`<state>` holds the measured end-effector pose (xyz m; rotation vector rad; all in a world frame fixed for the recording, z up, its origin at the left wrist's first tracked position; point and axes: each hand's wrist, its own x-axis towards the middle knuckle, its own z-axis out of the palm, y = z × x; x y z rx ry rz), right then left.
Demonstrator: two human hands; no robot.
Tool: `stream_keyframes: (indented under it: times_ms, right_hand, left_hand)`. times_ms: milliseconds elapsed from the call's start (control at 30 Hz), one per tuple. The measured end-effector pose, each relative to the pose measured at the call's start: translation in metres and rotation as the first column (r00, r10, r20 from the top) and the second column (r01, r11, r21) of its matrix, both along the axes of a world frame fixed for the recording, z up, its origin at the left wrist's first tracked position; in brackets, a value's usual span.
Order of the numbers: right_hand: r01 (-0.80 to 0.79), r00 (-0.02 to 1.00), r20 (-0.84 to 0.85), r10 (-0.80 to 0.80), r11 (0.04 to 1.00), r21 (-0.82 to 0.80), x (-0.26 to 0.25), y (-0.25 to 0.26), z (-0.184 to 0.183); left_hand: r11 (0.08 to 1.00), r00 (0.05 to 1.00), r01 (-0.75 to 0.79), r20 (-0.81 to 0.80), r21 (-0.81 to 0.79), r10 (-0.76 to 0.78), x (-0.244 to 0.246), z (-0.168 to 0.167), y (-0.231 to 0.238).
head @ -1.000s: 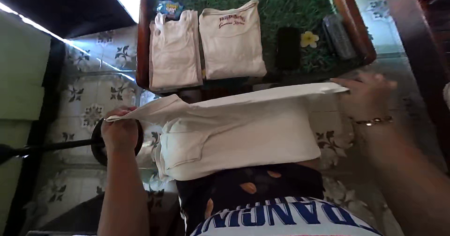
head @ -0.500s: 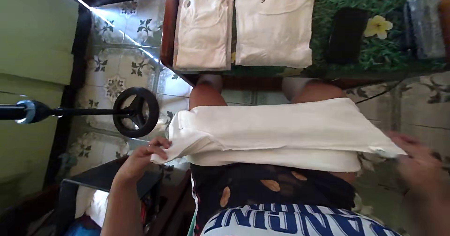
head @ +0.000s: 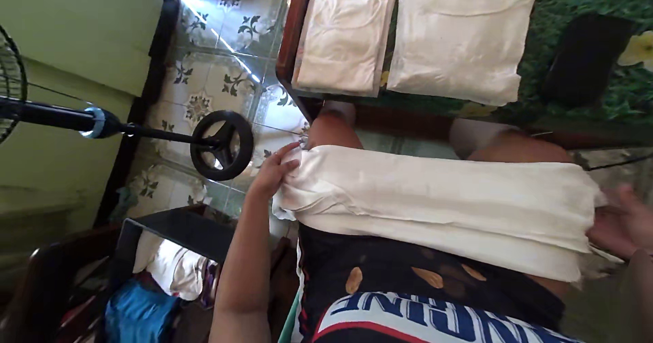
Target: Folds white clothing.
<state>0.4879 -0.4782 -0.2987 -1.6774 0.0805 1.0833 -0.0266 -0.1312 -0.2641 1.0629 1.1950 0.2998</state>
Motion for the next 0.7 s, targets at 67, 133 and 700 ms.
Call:
stream_keyframes:
  times_ms: [67, 133, 700]
  right_hand:
    - [-0.043, 0.998, 0.046, 0.044, 0.999, -0.017, -0.005, 0.007, 0.004]
    - [-0.139, 0.982, 0.134, 0.130, 0.988, 0.060, -0.005, 0.001, 0.003]
    - [-0.010, 0.945, 0.321, -0.064, 0.974, 0.226, -0.005, -0.012, -0.008]
  left_hand:
    - [0.983, 0.999, -0.049, 0.017, 0.177, 0.047, -0.009, -0.002, -0.012]
    - [0.910, 0.994, -0.056, -0.062, 0.411, 0.089, -0.016, -0.007, -0.030]
    - [0.929, 0.945, -0.312, -0.041, 0.201, 0.326, -0.002, 0.034, -0.006]
